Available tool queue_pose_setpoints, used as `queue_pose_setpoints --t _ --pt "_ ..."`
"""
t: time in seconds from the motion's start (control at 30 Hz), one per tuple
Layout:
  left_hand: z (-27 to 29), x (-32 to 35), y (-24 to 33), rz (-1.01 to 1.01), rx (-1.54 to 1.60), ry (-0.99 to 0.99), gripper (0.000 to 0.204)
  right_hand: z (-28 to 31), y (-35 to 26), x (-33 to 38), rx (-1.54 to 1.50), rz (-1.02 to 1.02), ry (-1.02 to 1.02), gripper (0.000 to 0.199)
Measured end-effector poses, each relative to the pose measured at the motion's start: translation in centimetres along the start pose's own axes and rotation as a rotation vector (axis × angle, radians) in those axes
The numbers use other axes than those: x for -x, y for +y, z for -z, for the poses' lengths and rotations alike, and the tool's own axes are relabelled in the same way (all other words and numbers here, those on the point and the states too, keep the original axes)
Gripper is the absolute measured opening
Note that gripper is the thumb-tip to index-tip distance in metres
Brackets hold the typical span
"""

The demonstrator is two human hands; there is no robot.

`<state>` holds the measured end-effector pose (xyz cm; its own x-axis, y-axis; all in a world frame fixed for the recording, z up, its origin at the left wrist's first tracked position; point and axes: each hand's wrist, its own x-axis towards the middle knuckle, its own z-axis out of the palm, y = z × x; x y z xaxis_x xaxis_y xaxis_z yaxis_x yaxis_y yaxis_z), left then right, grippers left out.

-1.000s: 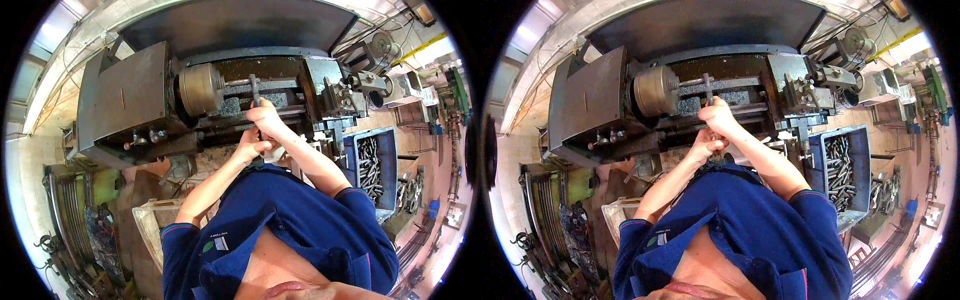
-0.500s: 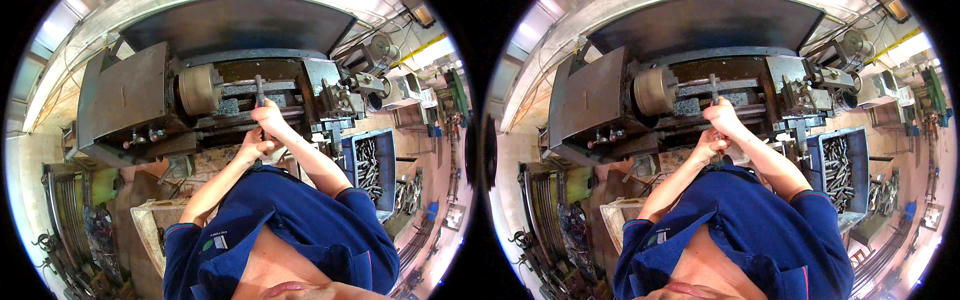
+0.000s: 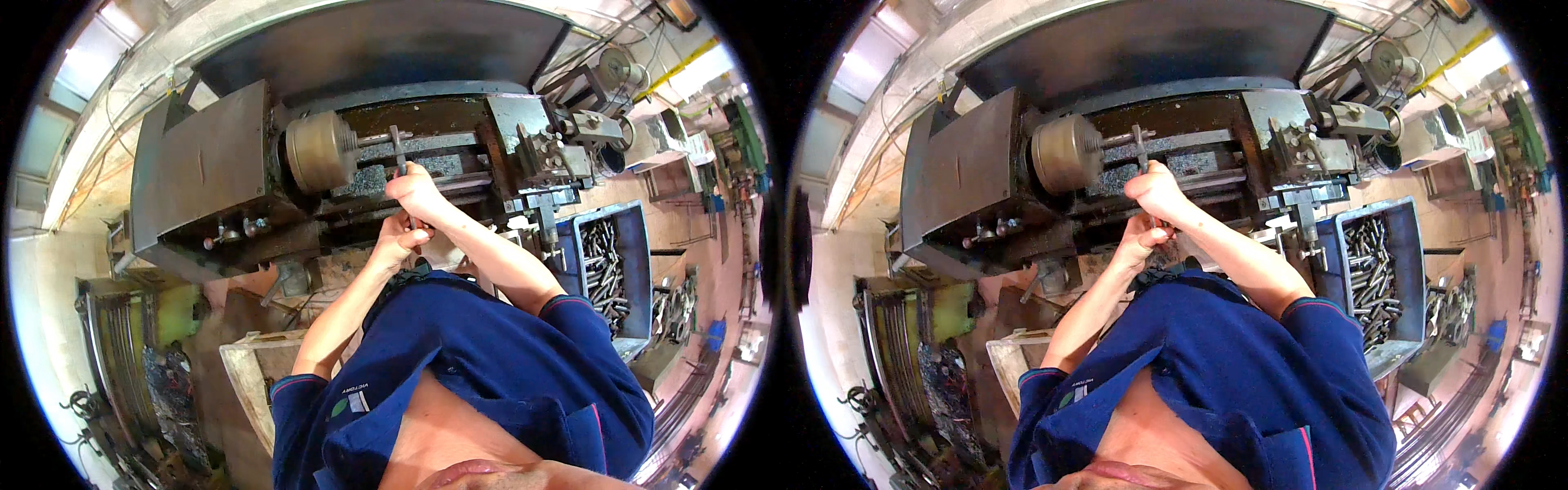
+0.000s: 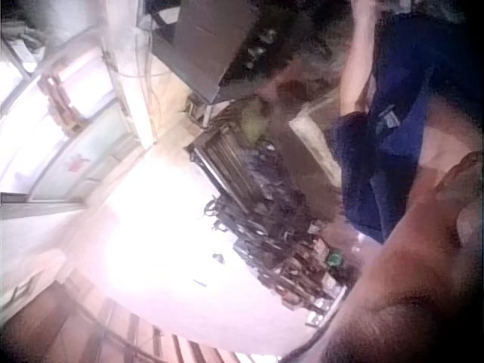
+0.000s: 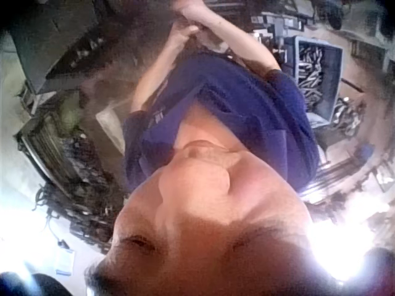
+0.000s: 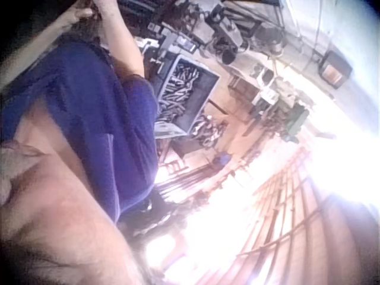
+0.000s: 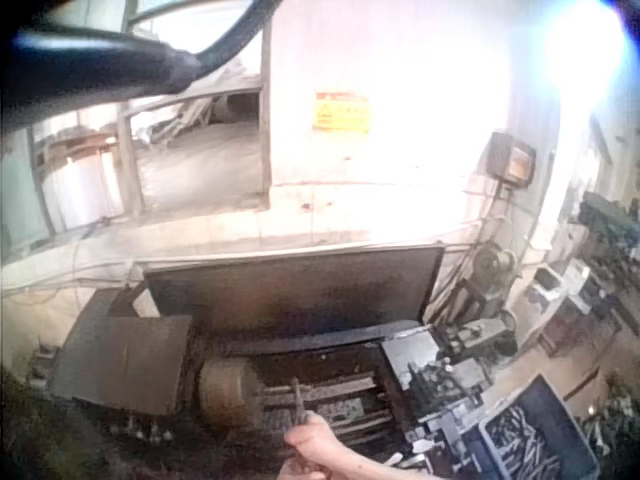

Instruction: The person repeatedly picks up cylindrical metal rods from a wooden crate, places them into a grinding machine, and uses pliers to hold and adjust the rods while the machine operates. After processing, the rods are placed into a blue bin.

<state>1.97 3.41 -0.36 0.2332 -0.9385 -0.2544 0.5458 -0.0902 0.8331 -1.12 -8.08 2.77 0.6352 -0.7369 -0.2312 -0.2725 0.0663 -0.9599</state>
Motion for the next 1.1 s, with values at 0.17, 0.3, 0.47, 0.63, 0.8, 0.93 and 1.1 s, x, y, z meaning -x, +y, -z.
queue_pose_setpoints --t 0.17,0.3,0.47,0.63,0.8,0.93,1.1 --pt "-0.8 -0.3 0.3 -0.049 -0.127 -0.022 0.043 1.1 -1.4 0.7 -0.160 -0.008 -0.150 0.006" --pt "-1.0 -0.1 0.0 -0.003 -0.105 -0.035 0.038 1.4 -0.6 1.4 -0.193 -0.051 -0.046 0.008" --pt "0.1 0.2 0.0 -0.024 -0.106 -0.017 0.040 0.3 -0.3 0.7 -0.111 -0.047 -0.058 0.009" --pt "-1.5 -0.5 -0.2 0.006 -0.218 -0.057 0.040 2.5 -1.0 1.9 -0.157 -0.142 -0.001 0.016" --pt "0.0 0.1 -0.1 -0.054 -0.161 0.001 0.031 0.7 -1.2 1.6 0.035 0.131 -0.035 0.017" --pt "-1.2 -0.7 0.0 -0.053 -0.195 -0.099 0.034 1.5 1.7 -0.2 0.138 0.142 0.020 0.015" --pt "-1.2 -0.6 -0.6 -0.016 -0.152 -0.033 0.037 1.2 3.0 -1.1 0.515 0.337 -0.052 0.012"
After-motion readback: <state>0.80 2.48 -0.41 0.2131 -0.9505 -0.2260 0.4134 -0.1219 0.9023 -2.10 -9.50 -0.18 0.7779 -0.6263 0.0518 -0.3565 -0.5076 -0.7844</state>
